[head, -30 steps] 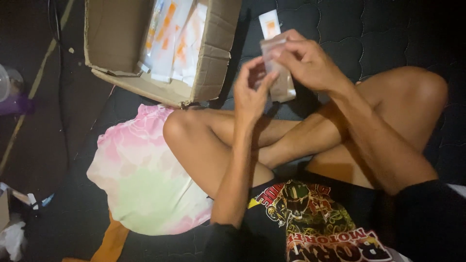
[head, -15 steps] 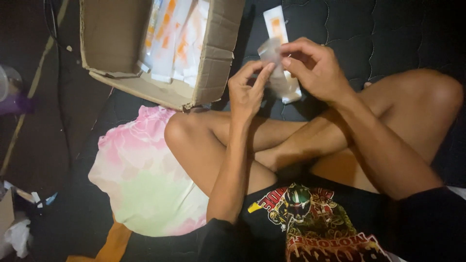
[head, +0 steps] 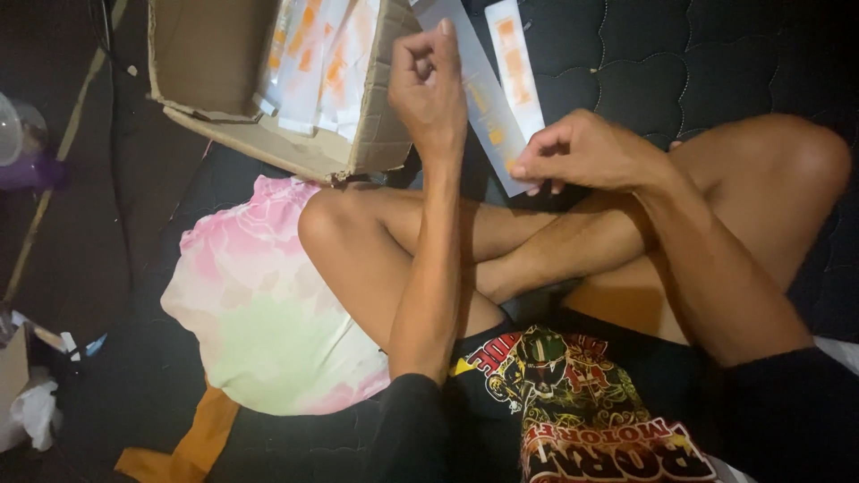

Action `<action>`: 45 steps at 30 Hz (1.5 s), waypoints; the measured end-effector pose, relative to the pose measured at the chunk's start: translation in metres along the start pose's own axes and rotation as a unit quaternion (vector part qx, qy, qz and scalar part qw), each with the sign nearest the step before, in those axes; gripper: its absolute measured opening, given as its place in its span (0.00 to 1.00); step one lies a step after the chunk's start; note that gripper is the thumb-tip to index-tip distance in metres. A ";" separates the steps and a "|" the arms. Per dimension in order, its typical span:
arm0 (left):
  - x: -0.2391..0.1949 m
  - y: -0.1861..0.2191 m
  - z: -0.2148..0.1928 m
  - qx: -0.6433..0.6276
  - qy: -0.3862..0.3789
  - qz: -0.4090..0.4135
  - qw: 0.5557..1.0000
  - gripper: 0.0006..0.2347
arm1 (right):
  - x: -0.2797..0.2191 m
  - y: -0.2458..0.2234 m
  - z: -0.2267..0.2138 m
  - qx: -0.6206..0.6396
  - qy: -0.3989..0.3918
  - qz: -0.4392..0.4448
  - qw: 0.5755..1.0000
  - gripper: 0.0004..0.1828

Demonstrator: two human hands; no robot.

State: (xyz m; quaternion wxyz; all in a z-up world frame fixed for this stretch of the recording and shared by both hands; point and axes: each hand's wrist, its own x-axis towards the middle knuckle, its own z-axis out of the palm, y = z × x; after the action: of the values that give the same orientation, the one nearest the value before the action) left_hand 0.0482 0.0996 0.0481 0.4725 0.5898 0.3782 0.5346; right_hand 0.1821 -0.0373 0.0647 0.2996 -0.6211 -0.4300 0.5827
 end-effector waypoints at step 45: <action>-0.049 -0.023 -0.089 -0.112 -0.107 -0.197 0.968 0.12 | 0.006 0.023 -0.014 0.043 0.327 -0.176 0.928 0.08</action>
State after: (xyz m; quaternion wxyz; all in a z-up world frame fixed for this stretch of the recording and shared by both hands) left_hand -0.0453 0.0728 0.0106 0.6693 0.5005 0.3724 0.4035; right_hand 0.1999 -0.0403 0.0437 0.5477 -0.6779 -0.3853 0.3032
